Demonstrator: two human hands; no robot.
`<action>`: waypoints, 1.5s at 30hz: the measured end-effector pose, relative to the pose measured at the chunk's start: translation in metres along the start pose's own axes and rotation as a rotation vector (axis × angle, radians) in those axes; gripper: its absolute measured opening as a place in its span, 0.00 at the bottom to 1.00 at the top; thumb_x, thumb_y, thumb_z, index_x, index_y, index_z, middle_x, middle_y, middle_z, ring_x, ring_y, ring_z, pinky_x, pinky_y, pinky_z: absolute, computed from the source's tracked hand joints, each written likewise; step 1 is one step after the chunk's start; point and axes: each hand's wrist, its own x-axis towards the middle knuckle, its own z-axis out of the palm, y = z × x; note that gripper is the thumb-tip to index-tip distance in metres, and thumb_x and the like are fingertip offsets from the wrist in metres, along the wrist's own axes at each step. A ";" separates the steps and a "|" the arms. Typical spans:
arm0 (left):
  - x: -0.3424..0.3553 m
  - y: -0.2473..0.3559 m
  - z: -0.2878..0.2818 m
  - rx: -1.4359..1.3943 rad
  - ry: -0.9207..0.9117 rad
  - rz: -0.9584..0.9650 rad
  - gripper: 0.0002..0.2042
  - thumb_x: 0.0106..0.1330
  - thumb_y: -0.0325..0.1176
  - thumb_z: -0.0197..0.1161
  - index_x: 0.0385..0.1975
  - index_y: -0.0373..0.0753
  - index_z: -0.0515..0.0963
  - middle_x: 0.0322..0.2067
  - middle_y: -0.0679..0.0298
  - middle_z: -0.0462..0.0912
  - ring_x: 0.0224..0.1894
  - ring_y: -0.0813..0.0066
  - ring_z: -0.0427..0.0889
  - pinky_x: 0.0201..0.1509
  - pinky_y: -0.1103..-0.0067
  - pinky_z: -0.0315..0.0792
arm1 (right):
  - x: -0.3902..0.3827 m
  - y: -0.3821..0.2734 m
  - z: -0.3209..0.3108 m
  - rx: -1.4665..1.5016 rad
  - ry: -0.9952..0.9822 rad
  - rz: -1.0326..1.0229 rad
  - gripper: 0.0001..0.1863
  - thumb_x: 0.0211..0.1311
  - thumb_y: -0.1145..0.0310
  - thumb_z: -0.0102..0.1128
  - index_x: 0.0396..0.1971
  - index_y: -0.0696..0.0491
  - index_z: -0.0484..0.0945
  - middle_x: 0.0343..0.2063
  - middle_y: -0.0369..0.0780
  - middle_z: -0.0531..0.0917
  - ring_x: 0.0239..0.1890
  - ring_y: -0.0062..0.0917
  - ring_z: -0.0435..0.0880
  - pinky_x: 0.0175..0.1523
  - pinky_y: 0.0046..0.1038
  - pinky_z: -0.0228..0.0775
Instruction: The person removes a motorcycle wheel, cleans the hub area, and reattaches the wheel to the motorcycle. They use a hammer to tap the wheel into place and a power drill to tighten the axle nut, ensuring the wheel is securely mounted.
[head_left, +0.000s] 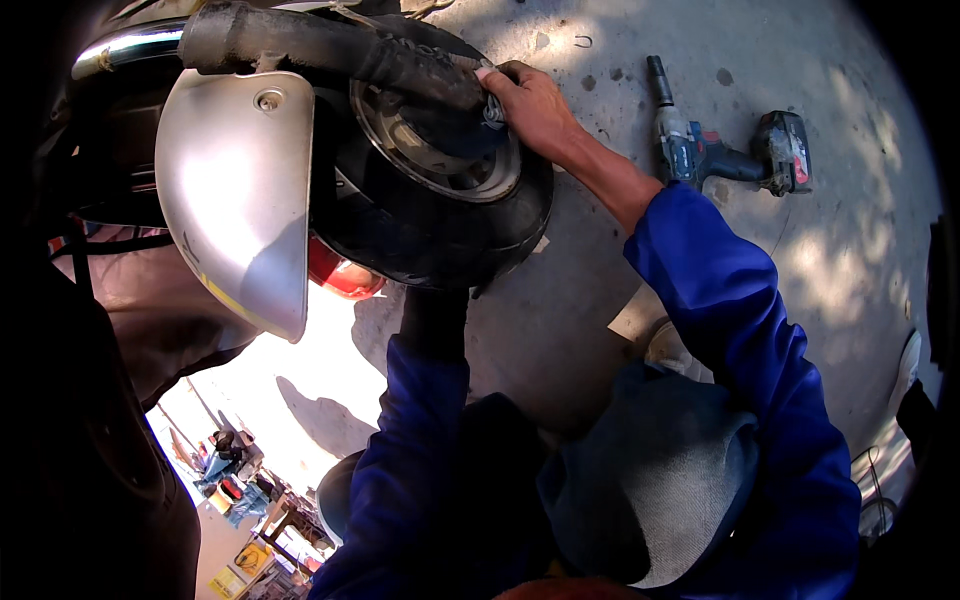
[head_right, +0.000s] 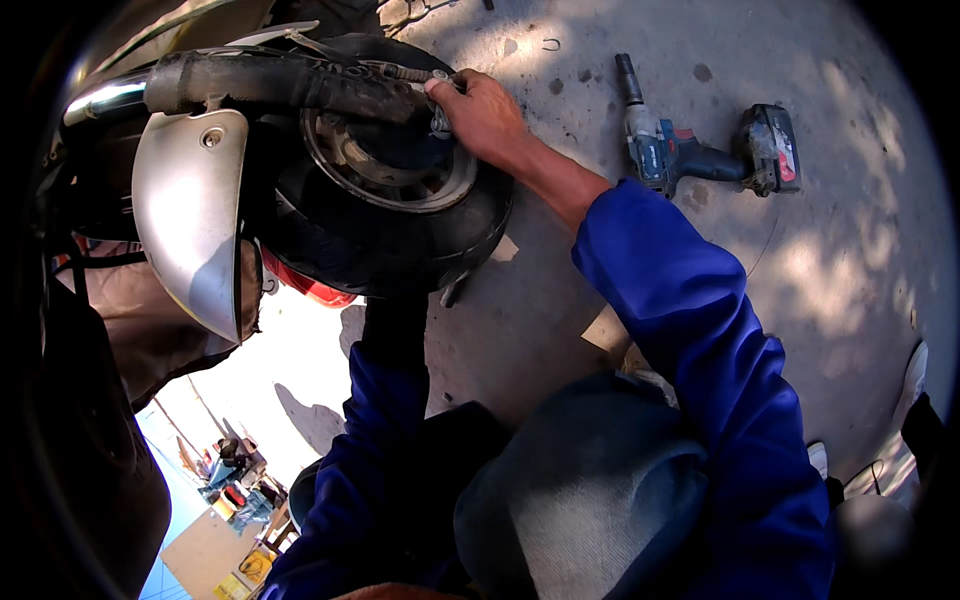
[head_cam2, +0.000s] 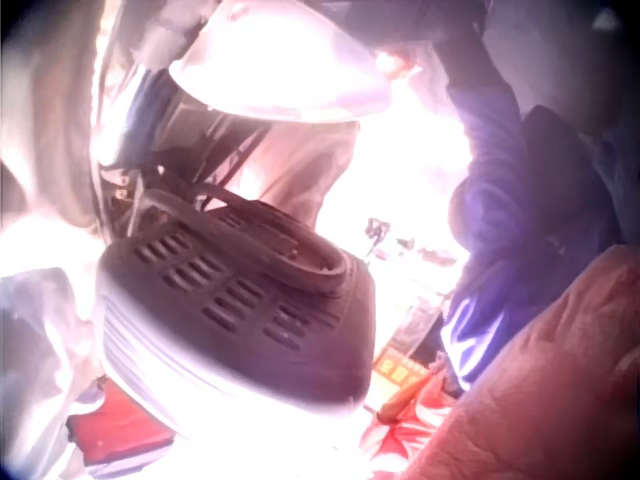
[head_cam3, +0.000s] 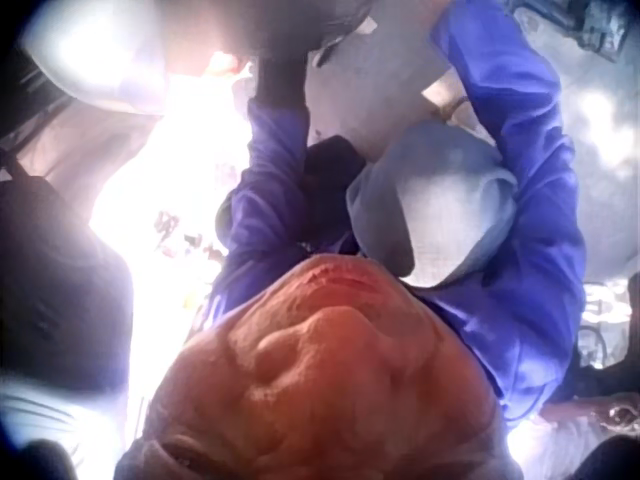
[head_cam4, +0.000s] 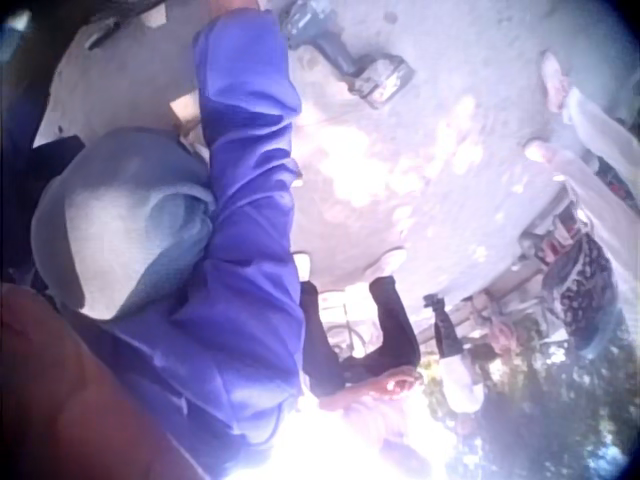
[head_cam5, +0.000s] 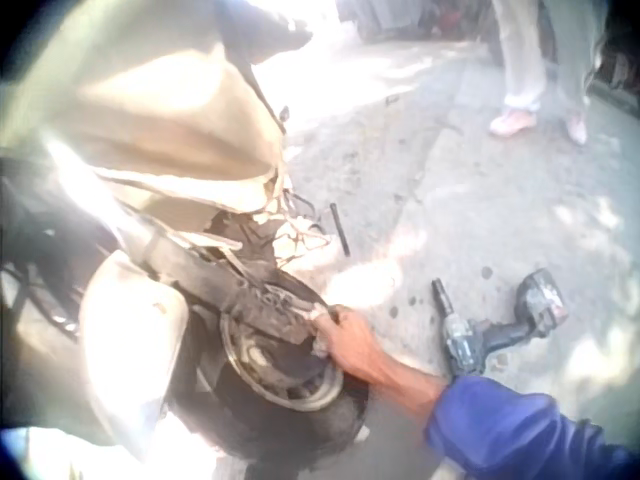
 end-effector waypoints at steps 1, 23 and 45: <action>0.005 0.000 0.000 -0.001 -0.005 -0.003 0.25 0.79 0.49 0.48 0.66 0.37 0.67 0.61 0.60 0.71 0.61 0.62 0.73 0.67 0.68 0.68 | 0.011 -0.003 -0.005 0.045 -0.044 -0.023 0.29 0.74 0.49 0.53 0.53 0.64 0.81 0.38 0.49 0.88 0.45 0.38 0.87 0.56 0.38 0.73; 0.021 0.002 -0.003 -0.044 -0.011 -0.005 0.29 0.79 0.52 0.47 0.70 0.37 0.62 0.67 0.59 0.68 0.66 0.60 0.70 0.72 0.65 0.65 | -0.002 -0.029 -0.008 -0.380 -0.244 -0.564 0.71 0.36 0.38 0.84 0.79 0.47 0.51 0.70 0.54 0.63 0.73 0.53 0.62 0.78 0.49 0.57; -0.021 -0.039 0.065 0.050 0.155 0.423 0.33 0.79 0.55 0.45 0.74 0.36 0.58 0.73 0.58 0.64 0.71 0.57 0.67 0.76 0.63 0.62 | -0.006 -0.038 -0.021 -0.323 -0.121 -0.637 0.60 0.46 0.34 0.73 0.71 0.62 0.63 0.57 0.66 0.75 0.63 0.55 0.75 0.65 0.46 0.68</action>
